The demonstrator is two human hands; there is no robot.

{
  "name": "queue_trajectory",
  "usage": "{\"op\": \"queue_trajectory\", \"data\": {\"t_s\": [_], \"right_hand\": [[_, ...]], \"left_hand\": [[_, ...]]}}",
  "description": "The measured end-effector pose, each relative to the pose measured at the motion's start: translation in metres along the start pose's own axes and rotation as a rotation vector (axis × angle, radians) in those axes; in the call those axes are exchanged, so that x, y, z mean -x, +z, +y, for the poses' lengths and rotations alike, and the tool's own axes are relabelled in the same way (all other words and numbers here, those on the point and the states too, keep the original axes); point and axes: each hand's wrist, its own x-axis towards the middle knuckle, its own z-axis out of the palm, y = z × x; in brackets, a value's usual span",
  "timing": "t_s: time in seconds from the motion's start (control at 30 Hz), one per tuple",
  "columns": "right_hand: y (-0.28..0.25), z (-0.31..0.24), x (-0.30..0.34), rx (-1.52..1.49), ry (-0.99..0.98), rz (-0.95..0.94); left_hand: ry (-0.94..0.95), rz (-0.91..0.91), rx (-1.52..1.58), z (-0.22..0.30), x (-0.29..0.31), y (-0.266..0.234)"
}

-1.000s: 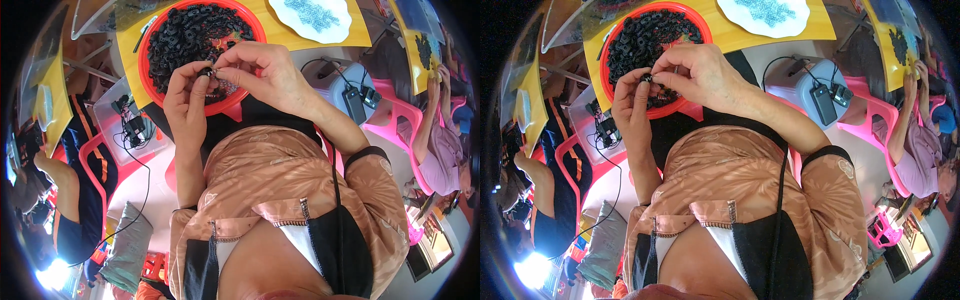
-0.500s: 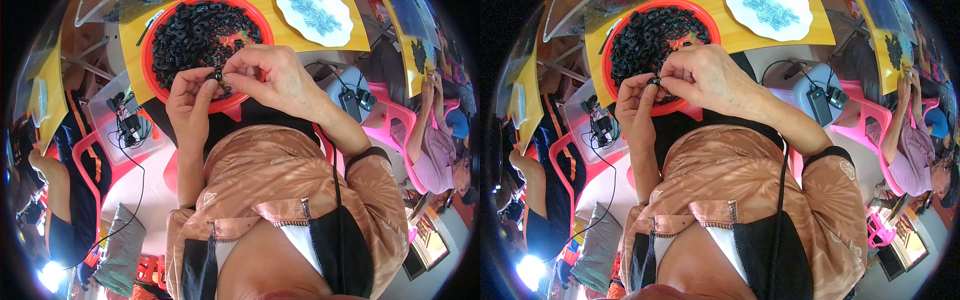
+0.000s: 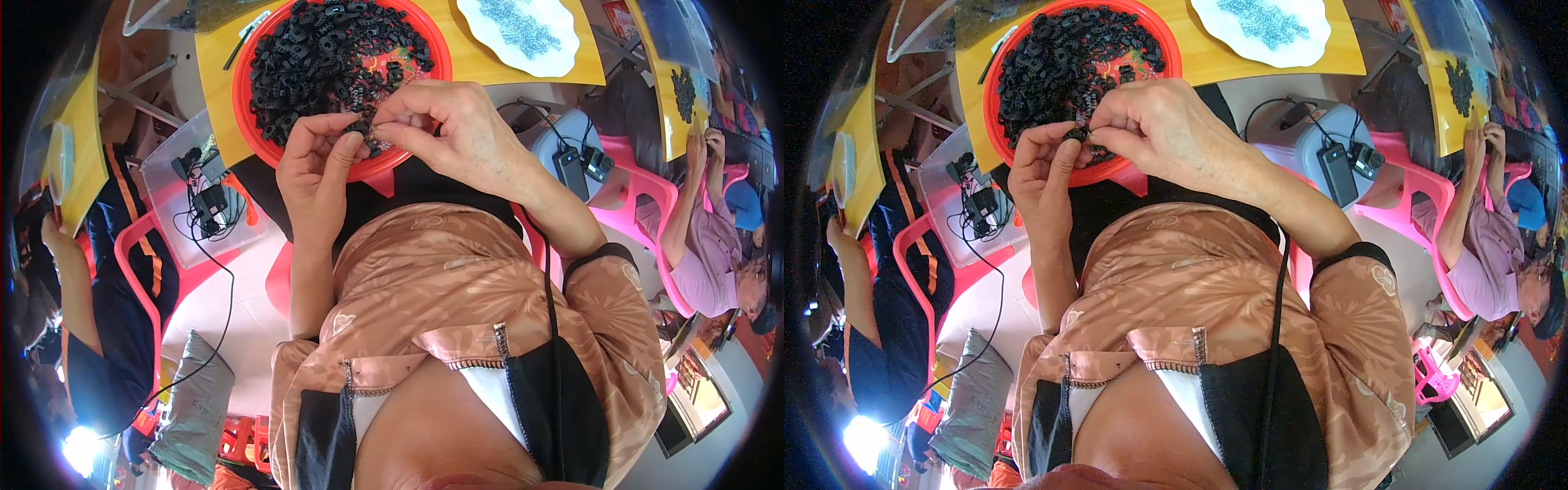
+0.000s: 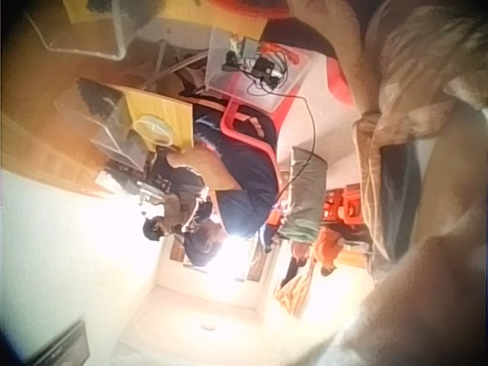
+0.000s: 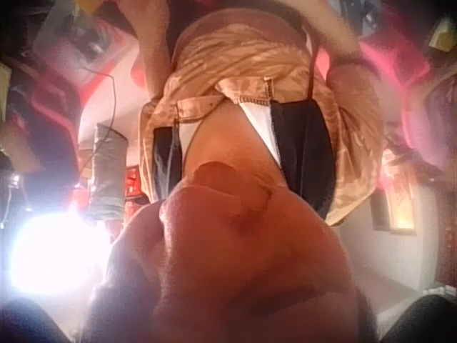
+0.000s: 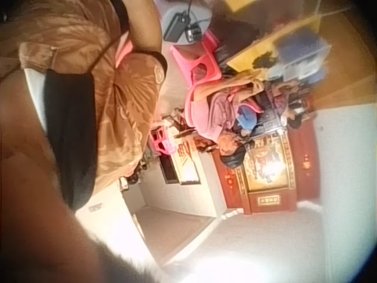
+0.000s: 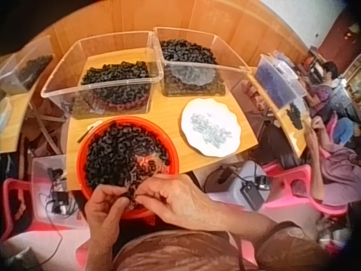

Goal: The person assembles small clear plastic inserts into black circular rings by hand at a workshop station.

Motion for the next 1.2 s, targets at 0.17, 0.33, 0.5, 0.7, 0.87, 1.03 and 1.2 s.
{"op": "queue_trajectory", "data": {"t_s": [0.17,0.33,0.5,0.7,0.87,1.03,1.2], "right_hand": [[-0.003,0.007,0.006,-0.281,0.225,-0.103],[0.005,0.022,0.006,-0.604,0.193,-0.134],[-0.003,0.017,-0.001,-0.65,0.231,-0.219],[-0.026,0.044,-0.039,0.196,-0.207,0.041],[-0.018,0.062,-0.055,0.549,-0.375,-0.038],[-0.013,0.068,-0.063,0.802,-0.273,-0.209],[-0.015,0.065,-0.069,0.76,-0.308,-0.202]], "left_hand": [[-0.102,-0.149,0.017,0.002,0.001,-0.005],[-0.141,-0.191,0.072,0.0,0.0,-0.005],[-0.189,-0.224,0.224,-0.001,0.0,-0.007],[-0.196,-0.149,0.307,-0.004,-0.004,-0.006],[-0.166,-0.126,0.32,-0.01,-0.006,-0.01],[-0.166,-0.112,0.345,-0.012,-0.007,-0.011],[-0.163,-0.118,0.388,-0.013,-0.007,-0.011]]}}
